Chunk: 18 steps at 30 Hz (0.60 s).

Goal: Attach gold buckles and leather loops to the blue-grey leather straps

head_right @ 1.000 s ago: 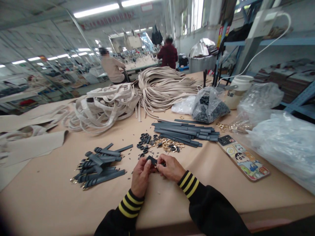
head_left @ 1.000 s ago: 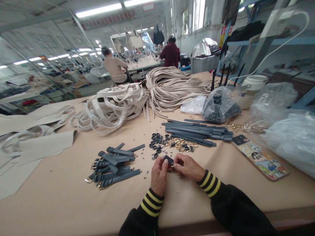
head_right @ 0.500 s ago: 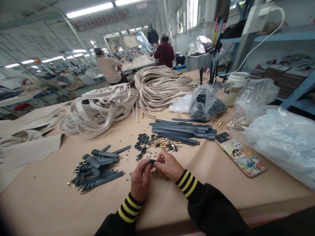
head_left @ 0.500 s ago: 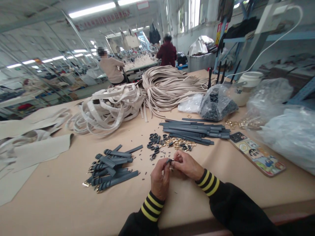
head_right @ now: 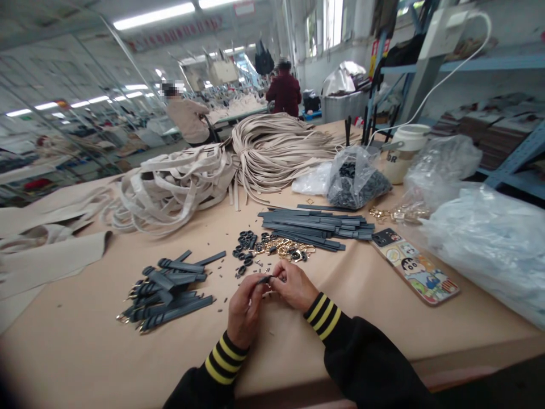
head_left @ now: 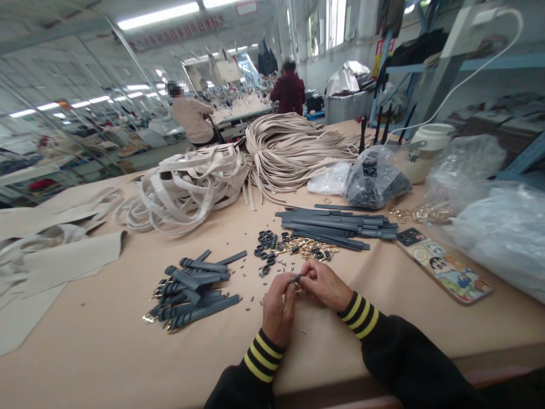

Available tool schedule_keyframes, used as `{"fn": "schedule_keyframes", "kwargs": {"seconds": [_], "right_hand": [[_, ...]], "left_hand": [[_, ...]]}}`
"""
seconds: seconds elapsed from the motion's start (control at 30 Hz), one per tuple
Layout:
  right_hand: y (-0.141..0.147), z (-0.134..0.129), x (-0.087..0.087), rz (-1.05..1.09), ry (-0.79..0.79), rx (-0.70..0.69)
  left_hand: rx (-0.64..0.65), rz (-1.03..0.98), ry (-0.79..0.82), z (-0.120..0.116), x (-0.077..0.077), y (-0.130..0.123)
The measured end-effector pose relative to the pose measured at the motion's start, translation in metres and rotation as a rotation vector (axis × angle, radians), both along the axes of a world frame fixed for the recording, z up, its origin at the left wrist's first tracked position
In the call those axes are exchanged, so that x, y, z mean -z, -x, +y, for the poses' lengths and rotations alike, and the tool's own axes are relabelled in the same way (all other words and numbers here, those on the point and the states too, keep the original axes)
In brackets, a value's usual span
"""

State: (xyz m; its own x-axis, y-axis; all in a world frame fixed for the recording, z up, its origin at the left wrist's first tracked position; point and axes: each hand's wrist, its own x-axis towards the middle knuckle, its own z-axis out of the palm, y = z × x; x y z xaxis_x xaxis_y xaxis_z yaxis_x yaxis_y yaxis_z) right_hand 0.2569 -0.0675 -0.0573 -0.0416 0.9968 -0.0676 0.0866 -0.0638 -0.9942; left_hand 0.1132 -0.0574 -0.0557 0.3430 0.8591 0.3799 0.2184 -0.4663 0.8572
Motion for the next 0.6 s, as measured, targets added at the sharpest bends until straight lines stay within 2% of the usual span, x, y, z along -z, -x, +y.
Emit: {"fn": "schedule_keyframes", "kwargs": {"seconds": [0.13,0.23,0.4,0.5,0.6], "right_hand": [[-0.002,-0.001,-0.003,-0.062,-0.119,-0.048],[0.0,-0.004,-0.007,-0.066,-0.148,-0.129],[-0.003,-0.006,-0.008,-0.071,-0.096,-0.196],[-0.006,-0.006,-0.007,-0.093,-0.069,-0.226],[-0.006,-0.006,-0.008,-0.037,-0.031,-0.315]], "left_hand": [[0.065,-0.269,0.478,0.003,0.0,0.002],[0.093,-0.348,0.71,0.005,0.003,0.004],[0.211,-0.343,0.927,0.006,0.002,0.007],[0.297,-0.317,0.98,0.006,0.002,0.01],[0.423,-0.29,1.013,0.007,0.005,0.014]]}}
